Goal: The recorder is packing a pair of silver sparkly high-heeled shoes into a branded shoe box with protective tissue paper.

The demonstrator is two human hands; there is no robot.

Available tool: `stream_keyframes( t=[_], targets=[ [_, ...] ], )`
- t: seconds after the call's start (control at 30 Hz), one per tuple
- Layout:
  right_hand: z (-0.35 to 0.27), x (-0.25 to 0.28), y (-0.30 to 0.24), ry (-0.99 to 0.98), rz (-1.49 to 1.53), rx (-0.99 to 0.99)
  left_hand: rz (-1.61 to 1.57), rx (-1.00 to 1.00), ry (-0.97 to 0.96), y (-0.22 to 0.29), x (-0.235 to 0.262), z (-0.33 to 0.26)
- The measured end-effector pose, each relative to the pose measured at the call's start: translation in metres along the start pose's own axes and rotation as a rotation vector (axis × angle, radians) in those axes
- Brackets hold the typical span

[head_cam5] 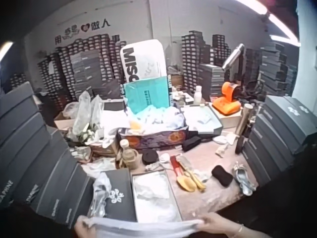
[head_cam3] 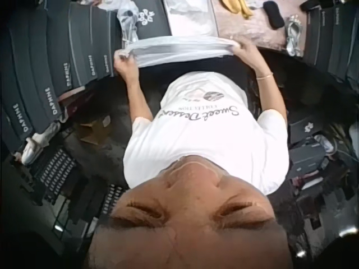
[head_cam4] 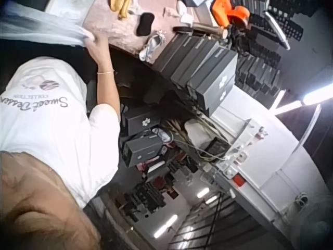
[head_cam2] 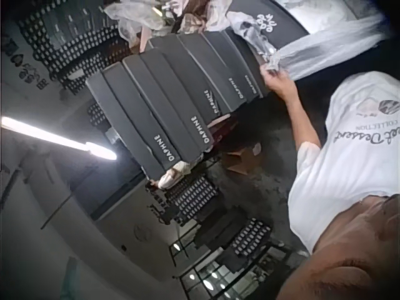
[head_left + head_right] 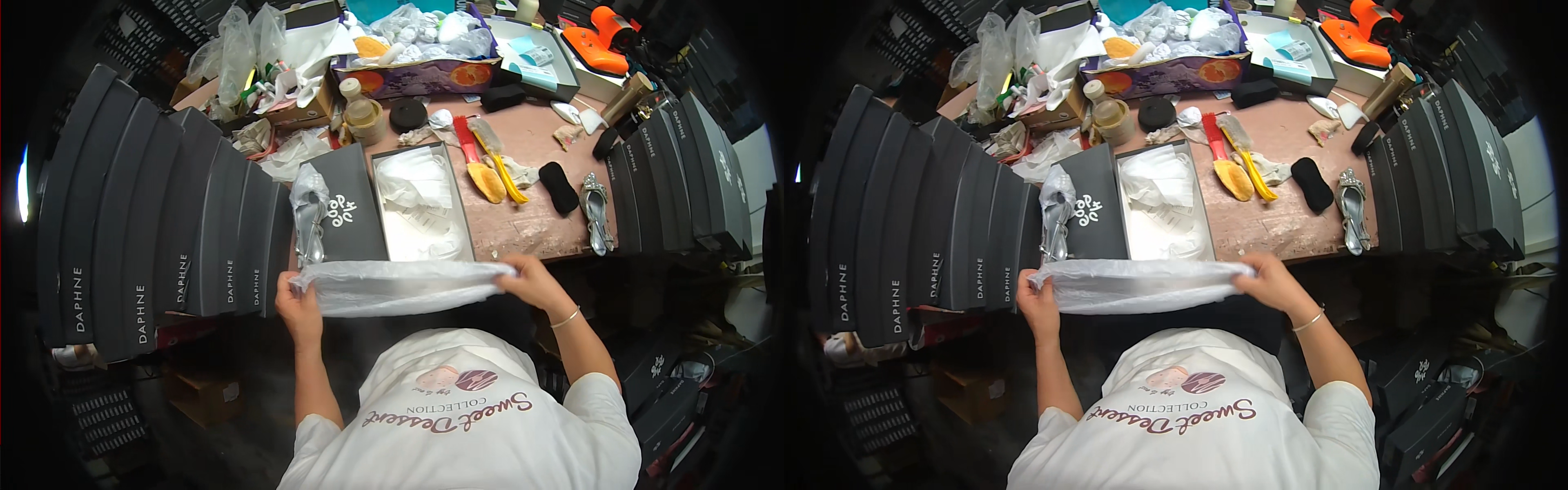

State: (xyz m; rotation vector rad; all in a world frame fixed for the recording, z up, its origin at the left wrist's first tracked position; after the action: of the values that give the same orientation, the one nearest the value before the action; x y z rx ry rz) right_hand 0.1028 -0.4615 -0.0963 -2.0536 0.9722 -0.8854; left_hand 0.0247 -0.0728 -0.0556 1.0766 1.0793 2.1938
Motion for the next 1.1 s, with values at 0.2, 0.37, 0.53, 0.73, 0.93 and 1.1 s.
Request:
stream_keyframes(
  t=[0.2,0.37,0.53,0.73,0.93,1.1],
  targets=[
    [0.013,0.047,0.021,0.704,-0.207,0.269,-0.120,0.063,0.066,-0.035,-0.003,-0.011],
    [0.031,0.068,0.070,0.663,0.082,0.008,-0.419,0.289,0.129,-0.048,0.002,-0.019],
    [0.022,0.055,0.031,0.415,0.395,0.192,-0.480,0.291,0.055,-0.065,0.001,-0.023],
    [0.038,0.005,-0.019,0.193,-0.499,0.395,-0.500,0.398,0.029,-0.060,-0.008,-0.016],
    [0.038,0.035,-0.013,0.513,-0.079,0.360,-0.764,0.565,-0.060,-0.078,-0.011,-0.023],
    [0.034,0.052,-0.009,0.378,0.005,0.206,-1.098,0.469,-0.191,-0.056,-0.014,-0.021]
  ],
)
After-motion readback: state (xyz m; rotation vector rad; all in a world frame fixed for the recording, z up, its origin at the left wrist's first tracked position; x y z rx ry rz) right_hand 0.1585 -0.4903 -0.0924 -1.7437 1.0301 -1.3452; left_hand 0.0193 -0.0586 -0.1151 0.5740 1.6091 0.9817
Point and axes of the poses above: each hand's wrist, its own z-axis towards the middle knuckle, its own x-axis out of the back of the hand, y = z × x, the point moved 6 cm from there along z, towards the middle knuckle, and after that the axes turned 13 degrees about -x, right-handed, at the moved point
